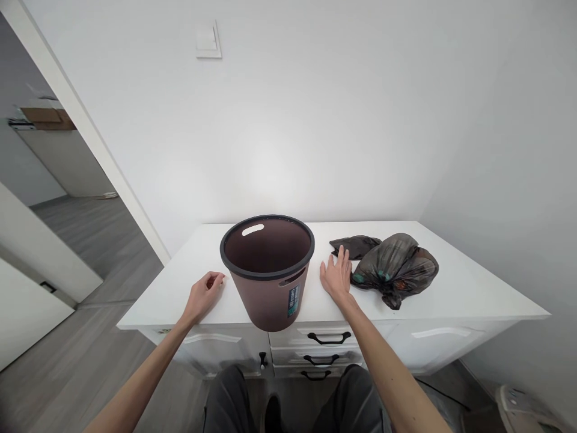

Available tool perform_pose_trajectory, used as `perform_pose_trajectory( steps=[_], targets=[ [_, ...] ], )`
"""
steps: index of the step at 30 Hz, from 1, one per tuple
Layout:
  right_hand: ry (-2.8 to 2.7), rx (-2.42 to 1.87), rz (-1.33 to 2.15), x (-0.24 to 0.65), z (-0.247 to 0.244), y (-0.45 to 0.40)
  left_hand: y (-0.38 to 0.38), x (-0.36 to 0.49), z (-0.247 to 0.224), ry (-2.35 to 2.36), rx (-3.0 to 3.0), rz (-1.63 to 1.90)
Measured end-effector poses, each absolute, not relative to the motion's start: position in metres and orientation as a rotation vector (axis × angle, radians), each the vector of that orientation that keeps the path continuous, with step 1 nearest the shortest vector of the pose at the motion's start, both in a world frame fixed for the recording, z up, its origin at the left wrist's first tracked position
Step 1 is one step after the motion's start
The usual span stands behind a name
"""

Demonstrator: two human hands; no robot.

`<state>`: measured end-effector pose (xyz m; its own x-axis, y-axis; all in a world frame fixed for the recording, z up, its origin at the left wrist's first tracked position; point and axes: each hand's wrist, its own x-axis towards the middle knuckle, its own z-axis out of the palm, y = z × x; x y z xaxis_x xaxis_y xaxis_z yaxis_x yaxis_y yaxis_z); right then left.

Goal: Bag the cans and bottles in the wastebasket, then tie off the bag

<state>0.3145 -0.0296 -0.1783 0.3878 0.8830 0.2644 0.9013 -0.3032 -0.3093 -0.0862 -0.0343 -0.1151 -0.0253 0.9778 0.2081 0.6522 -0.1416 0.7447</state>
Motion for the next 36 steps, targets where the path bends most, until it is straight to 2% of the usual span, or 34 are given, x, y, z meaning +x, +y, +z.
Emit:
perform_pose_trajectory(
  steps=[6,11,18,21,29,36],
  targets=[
    [-1.522,-2.317,0.032,0.322,-0.184,-0.016,-0.031,-0.090,-0.124,1.695,1.830,1.022],
    [-1.675,-2.236,0.029,0.316,-0.187,-0.039,-0.027,-0.093,-0.133,1.681,1.826,1.037],
    [-2.014,-1.692,-0.024,0.292,-0.191,-0.108,-0.025,-0.095,-0.132,1.670,1.826,1.045],
    [-1.948,-1.472,0.101,0.285,-0.187,-0.145,-0.027,-0.096,-0.131,1.661,1.826,1.044],
    [-1.259,-1.450,0.389,0.282,-0.126,-0.233,-0.067,-0.095,-0.120,1.517,1.849,1.026],
    [-0.970,-1.385,0.540,0.292,-0.075,-0.259,-0.141,-0.061,-0.077,1.239,1.954,1.033]
  ],
)
